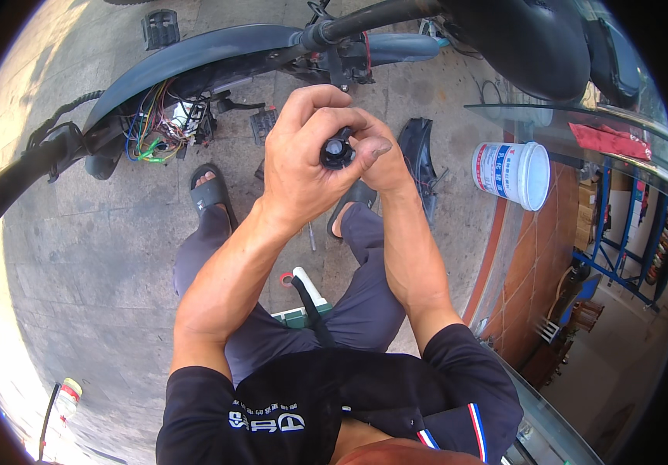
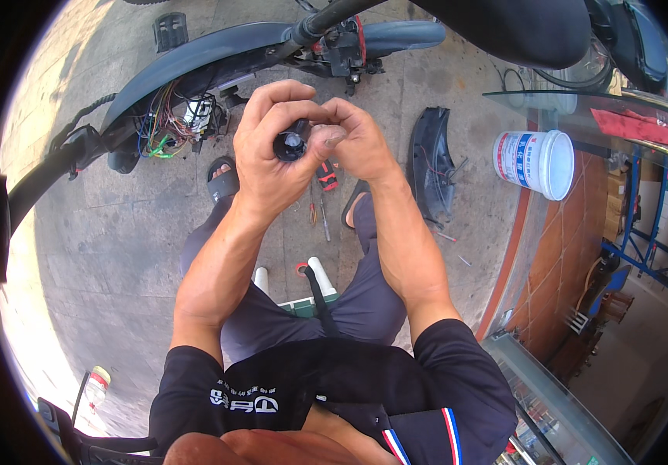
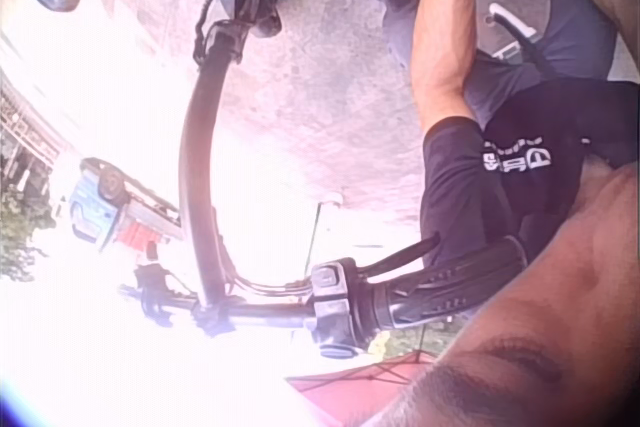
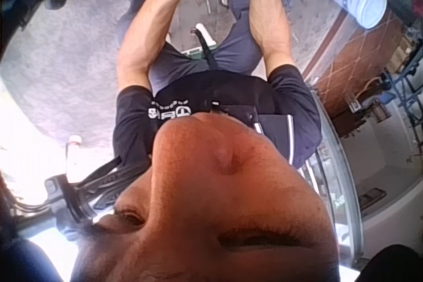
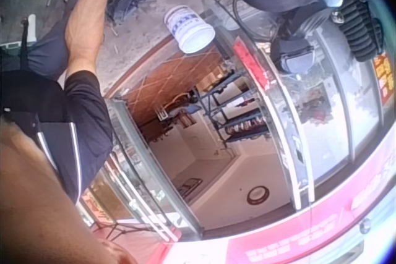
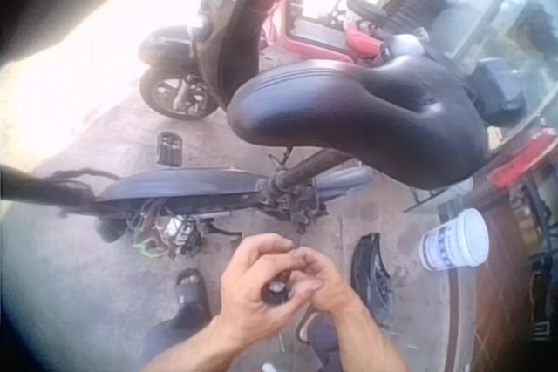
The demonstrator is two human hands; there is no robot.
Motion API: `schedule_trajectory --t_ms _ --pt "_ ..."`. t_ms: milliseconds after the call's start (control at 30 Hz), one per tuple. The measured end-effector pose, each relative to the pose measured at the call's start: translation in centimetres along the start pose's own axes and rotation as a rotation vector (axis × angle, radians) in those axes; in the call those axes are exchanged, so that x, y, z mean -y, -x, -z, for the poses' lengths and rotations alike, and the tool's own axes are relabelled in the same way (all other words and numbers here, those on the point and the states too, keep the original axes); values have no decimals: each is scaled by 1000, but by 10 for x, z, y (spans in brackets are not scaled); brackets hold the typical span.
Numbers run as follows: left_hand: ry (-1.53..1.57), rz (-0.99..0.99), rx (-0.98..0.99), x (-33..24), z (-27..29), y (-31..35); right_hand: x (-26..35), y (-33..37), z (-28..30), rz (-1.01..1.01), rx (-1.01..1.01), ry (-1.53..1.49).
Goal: The person sits and assembles a small cylindrical electrical component by hand, inserting a coiled wire and a metal tube into the housing. They repeatedly open and close the housing to check fit and alignment, then place the assembled unit on the floor.
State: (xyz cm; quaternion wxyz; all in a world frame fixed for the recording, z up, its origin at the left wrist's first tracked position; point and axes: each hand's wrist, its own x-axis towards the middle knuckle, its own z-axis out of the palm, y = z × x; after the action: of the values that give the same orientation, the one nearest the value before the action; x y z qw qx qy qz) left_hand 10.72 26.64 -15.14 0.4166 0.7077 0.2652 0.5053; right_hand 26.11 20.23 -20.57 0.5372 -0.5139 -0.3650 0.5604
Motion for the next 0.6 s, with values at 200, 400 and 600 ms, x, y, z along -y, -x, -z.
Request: schedule_trajectory --t_ms 200,400,600 --pt "-51 7 -7 0 -1 0 3 -1 -2 5 -37 -34" --pt "-68 58 -21 -1 -1 0 2 0 -3 -29 -76 -57" --pt "-82 49 -31 -3 -3 0 5 2 -2 -84 -102 -31"
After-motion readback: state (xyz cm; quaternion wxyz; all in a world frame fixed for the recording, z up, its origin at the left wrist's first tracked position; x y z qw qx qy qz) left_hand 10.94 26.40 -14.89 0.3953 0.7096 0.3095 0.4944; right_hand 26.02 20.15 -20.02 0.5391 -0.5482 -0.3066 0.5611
